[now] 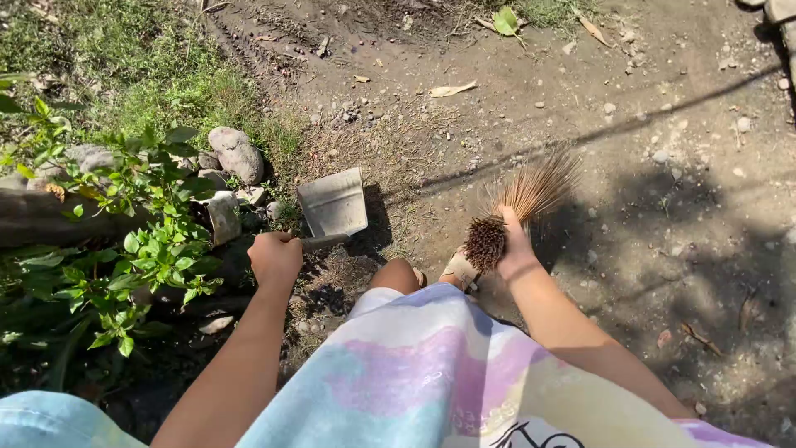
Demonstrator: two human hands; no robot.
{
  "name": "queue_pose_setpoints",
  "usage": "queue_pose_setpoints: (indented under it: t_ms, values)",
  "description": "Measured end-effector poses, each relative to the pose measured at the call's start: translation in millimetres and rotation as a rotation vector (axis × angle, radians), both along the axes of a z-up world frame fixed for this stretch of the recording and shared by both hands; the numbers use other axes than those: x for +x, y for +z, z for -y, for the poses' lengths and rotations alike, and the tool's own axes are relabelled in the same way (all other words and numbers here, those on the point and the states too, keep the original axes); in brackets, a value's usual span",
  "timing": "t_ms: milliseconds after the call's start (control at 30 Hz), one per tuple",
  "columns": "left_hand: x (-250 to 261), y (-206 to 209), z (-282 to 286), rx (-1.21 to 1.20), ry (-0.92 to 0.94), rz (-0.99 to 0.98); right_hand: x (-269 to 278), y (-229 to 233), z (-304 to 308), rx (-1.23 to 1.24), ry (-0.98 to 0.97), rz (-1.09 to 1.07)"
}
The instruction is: Sweeping leaves and debris into a dustpan using a small broom.
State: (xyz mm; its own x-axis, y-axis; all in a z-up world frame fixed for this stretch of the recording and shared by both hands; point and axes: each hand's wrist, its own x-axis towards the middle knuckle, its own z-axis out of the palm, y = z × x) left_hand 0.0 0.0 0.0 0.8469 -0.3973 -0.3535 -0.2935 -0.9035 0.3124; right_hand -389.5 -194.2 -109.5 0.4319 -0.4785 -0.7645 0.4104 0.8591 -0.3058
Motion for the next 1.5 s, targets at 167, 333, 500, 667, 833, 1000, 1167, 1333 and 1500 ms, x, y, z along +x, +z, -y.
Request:
queue_pose_setpoints:
  t_ms: [167, 333, 500, 667, 833, 1000, 1167, 1333, 1500]
  values:
    - [-20, 41, 12, -0.184, 0.147, 0.049, 4, 1, 89, -0.020, 0.013, 0.108]
    - [3, 63, 56, -0.184, 0.204, 0.077, 88, 53, 132, -0.021, 0.175, -0.057]
    - [71, 28, 107, -0.161, 0.096, 0.101, 164, 32, 172, 0.011, 0.016, 0.224]
    - [133, -8, 149, -0.097, -0.028, 0.088, 265, 61, 187, 0.002, 0.299, 0.014]
    - [171, -31, 177, -0.005, -0.104, 0.071, 407, 79, 203, 0.032, 0.384, 0.016]
    - [180, -41, 202, 0.096, -0.149, -0.148, 521, -33, 246, -0.022, 0.433, 0.224]
    - [186, -42, 228, 0.142, -0.340, -0.145, 526, -95, 294, -0.083, 0.581, -0.076]
    - [193, -35, 248, 0.099, -0.284, -0.180, 461, -172, 302, -0.173, 0.555, -0.368]
    - [204, -38, 247, 0.085, -0.399, -0.159, 452, -48, 238, 0.154, -0.124, -0.342]
